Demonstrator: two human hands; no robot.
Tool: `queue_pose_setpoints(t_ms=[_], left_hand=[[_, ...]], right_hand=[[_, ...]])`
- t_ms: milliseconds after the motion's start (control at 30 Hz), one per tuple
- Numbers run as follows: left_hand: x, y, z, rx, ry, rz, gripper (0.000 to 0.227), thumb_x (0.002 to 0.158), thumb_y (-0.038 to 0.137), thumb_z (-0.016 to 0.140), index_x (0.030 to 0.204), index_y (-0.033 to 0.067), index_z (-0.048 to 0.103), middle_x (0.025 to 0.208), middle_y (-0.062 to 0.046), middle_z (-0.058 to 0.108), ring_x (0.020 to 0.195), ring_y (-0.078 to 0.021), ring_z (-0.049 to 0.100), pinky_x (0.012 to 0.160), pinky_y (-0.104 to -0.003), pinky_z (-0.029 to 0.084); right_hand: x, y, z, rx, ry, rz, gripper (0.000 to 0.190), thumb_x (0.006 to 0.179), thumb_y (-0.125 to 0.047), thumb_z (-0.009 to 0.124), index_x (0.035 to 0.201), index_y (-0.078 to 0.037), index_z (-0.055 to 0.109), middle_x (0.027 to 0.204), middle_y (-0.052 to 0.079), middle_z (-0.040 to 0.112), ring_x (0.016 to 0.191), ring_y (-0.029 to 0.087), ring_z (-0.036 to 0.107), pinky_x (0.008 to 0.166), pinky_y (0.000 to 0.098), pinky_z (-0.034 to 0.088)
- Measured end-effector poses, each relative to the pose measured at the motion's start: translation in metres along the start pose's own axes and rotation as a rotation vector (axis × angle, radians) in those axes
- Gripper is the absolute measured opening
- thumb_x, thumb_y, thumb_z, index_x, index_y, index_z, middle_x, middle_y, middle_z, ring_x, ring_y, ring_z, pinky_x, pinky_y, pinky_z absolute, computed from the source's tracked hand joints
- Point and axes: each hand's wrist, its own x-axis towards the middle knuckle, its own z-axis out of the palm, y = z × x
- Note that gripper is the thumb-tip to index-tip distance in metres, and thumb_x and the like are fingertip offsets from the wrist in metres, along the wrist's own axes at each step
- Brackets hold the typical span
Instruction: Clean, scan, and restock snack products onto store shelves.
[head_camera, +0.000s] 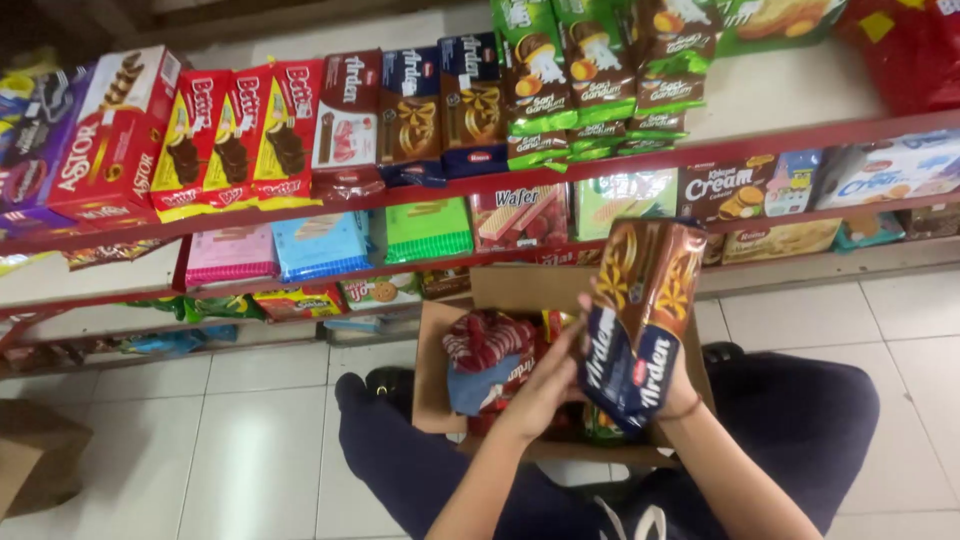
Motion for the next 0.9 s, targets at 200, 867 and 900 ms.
queue_pose_setpoints(t_ms=[200, 867, 900], left_hand=[[-0.045, 0.05, 0.034, 0.172, 0.16, 0.336, 0.073, 0.098, 0.002, 0.06, 0.163, 0.0126, 0.028, 0.162, -0.006, 0.04, 0.145, -0.0144, 0.043, 0.121, -0.034, 0.034], [-0.093, 0.173, -0.01, 0.409, 0.786, 0.819, 0.054, 0.091, 0.006, 0.071, 0.141, -0.0063, 0.058, 0.129, -0.017, 0.068, 0.111, -0.02, 0.065, 0.095, -0.031, 0.053], [-0.083, 0.189, -0.011, 0.413, 0.782, 0.827, 0.054, 0.091, 0.006, 0.071, 0.141, -0.0063, 0.058, 0.129, -0.017, 0.068, 0.111, -0.02, 0.065, 0.095, -0.031, 0.053]], right_hand=[[0.025, 0.015, -0.009, -0.552, 0.101, -0.298, 0.049, 0.108, -0.02, 0.056, 0.148, 0.006, 0.045, 0.14, 0.024, 0.06, 0.114, 0.028, 0.066, 0.095, 0.042, 0.058], [0.12, -0.023, 0.156, -1.99, -0.171, -0.957, 0.108, 0.098, -0.03, 0.084, 0.162, 0.001, 0.003, 0.169, 0.022, 0.018, 0.156, 0.037, 0.028, 0.13, 0.0497, 0.03], [0.136, -0.034, 0.157, -1.988, -0.173, -0.968, 0.108, 0.098, -0.03, 0.084, 0.162, 0.001, 0.003, 0.169, 0.022, 0.018, 0.156, 0.037, 0.028, 0.13, 0.0497, 0.03]])
